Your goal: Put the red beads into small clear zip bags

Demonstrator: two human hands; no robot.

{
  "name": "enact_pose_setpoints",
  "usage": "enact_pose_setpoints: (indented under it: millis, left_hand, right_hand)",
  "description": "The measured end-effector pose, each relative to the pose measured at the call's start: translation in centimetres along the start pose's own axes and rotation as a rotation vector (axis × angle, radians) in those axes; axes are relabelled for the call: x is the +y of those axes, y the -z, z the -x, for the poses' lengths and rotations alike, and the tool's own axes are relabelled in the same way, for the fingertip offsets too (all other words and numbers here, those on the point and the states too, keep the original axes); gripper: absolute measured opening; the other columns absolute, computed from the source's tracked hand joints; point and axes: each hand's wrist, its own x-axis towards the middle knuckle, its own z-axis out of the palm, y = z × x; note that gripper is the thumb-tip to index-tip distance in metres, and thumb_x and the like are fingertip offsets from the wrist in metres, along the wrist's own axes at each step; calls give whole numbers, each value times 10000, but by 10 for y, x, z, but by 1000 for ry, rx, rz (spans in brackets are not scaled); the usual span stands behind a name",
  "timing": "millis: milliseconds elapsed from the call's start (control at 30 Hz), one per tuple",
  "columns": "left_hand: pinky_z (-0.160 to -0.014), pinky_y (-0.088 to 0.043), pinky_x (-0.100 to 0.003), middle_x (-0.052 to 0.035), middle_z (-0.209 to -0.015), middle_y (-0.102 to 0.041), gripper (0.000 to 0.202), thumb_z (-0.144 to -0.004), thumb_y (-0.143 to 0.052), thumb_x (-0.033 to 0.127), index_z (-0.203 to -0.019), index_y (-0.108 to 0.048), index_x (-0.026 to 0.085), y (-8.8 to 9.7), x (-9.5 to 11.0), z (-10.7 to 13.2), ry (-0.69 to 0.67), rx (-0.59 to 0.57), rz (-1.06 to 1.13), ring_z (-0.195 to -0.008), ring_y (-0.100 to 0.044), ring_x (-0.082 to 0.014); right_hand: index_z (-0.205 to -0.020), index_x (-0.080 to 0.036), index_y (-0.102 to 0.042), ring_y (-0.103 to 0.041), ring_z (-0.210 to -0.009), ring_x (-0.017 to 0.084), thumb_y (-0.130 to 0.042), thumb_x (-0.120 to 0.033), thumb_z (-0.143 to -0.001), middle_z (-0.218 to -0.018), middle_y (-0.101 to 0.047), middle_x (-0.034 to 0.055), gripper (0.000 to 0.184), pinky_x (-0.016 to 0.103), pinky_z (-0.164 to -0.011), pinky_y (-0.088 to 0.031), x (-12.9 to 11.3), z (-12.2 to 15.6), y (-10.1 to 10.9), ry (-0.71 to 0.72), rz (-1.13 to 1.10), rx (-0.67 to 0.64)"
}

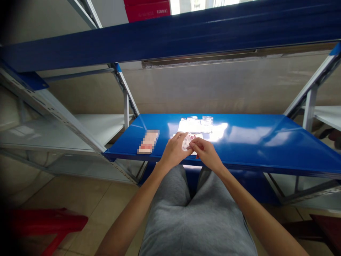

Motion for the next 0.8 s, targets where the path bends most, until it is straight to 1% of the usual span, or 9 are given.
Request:
enact_pose_setpoints:
  millis: [100, 167, 233, 267, 333, 400, 467, 600, 800]
  left_hand:
    - [-972, -526, -411, -137, -1238, -664, 483, -840, -713, 268, -1301, -612, 165, 4, -3, 3, 37, 23, 53, -1151, -648, -306]
    - [-998, -521, -409, -135, -1255, -658, 501, -836, -736, 287, -1305, -608, 167, 7, -8, 7, 73, 55, 113, -1162, -646, -299]
    - [-1009, -521, -409, -126, -1252, -655, 512, -824, -763, 308, -1297, -611, 183, 10, -15, 11, 113, 78, 162, -1159, -647, -290]
    - [-1011, -522, -411, -120, -1244, -655, 509, -820, -769, 308, -1290, -614, 189, 11, -19, 13, 131, 85, 173, -1153, -647, -286]
    - [-1015, -521, -415, -118, -1234, -648, 502, -817, -771, 294, -1283, -618, 187, 12, -26, 19, 155, 89, 174, -1149, -645, -281]
    - [-1019, -520, -414, -120, -1241, -636, 507, -809, -774, 279, -1282, -620, 182, 11, -33, 24, 157, 80, 169, -1150, -643, -277]
    - [-1020, -518, -416, -120, -1250, -631, 521, -794, -785, 263, -1282, -623, 184, 8, -37, 30, 145, 54, 162, -1157, -640, -279]
    - [-1013, -520, -423, -116, -1226, -652, 533, -774, -800, 246, -1278, -633, 191, 5, -42, 35, 121, -5, 142, -1157, -640, -290]
    - [-1025, -519, -425, -120, -1224, -657, 523, -793, -783, 256, -1288, -632, 179, 8, -43, 34, 116, -9, 141, -1176, -633, -295]
  right_hand:
    - [-965, -199, -683, -595, -643, 162, -628, -538, -904, -781, -702, 38, 349, 271, -533, -518, 1, 0, -2, 16, -5, -31]
    - [-1055, -208, -672, -645, -718, 189, -609, -527, -916, -864, -734, 56, 354, 273, -535, -520, 3, 0, -1, 19, -15, -45]
    - [-1122, -221, -653, -685, -799, 219, -579, -501, -932, -913, -748, 68, 347, 281, -550, -519, 8, -1, 2, 26, 22, -16]
    - [-1113, -226, -655, -692, -819, 227, -573, -476, -934, -907, -750, 68, 319, 290, -574, -519, 11, -2, 3, 37, 84, 10]
    - [-993, -228, -680, -684, -790, 226, -583, -401, -919, -846, -740, 59, 212, 311, -635, -511, 21, -4, 5, 80, 283, 50]
    - [-863, -223, -686, -654, -733, 210, -587, -311, -897, -802, -721, 54, 136, 322, -678, -488, 31, -6, 5, 130, 489, 40]
    - [-832, -217, -693, -633, -714, 200, -570, -242, -891, -825, -712, 58, 139, 316, -689, -466, 42, -6, 3, 160, 618, 9]
    - [-896, -215, -724, -636, -744, 199, -565, -216, -919, -915, -715, 72, 161, 302, -714, -453, 54, -6, -5, 158, 724, -33]
    - [-911, -220, -727, -666, -835, 221, -568, -216, -945, -953, -715, 78, 162, 296, -740, -458, 57, -5, -9, 152, 778, -55]
